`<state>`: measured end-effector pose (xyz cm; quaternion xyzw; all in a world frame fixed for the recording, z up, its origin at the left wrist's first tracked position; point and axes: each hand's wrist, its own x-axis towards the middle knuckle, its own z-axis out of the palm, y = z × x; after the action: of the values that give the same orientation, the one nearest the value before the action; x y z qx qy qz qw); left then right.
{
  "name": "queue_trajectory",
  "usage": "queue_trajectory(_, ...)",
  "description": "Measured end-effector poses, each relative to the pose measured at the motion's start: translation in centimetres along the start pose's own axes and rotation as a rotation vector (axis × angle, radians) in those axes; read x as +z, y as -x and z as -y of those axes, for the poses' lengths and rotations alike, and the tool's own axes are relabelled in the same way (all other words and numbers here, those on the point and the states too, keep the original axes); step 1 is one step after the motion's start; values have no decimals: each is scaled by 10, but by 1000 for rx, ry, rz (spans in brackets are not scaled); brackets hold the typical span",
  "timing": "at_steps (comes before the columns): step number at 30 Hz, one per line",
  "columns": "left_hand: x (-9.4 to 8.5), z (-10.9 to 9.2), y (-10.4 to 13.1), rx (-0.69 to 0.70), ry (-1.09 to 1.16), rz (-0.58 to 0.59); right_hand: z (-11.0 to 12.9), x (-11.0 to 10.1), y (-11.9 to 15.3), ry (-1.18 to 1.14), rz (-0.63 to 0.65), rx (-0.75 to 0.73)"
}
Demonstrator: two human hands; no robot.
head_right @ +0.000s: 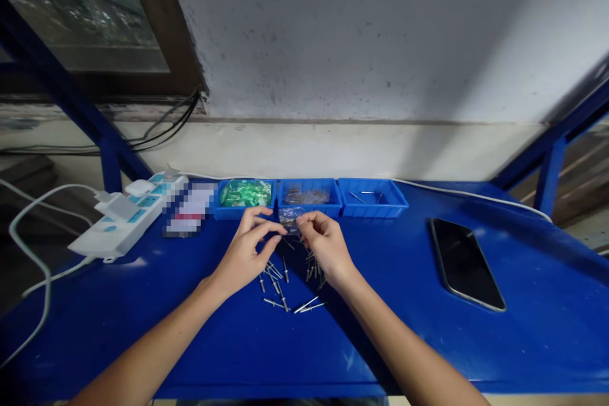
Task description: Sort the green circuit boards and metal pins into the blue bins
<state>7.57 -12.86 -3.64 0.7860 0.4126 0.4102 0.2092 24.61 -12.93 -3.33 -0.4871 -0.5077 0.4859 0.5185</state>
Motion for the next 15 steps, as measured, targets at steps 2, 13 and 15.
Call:
queue_trajectory(2, 0, 0, -2, -125, 70, 32, 0, -2, 0, 104, -51, -123)
queue_trajectory(13, -4, 8, -8, -297, 252, -51, 1, 3, 10, 574, 9, -527)
queue_trajectory(15, -4, 7, -7, -124, 72, -123, 2, 1, 7, 453, 11, -344)
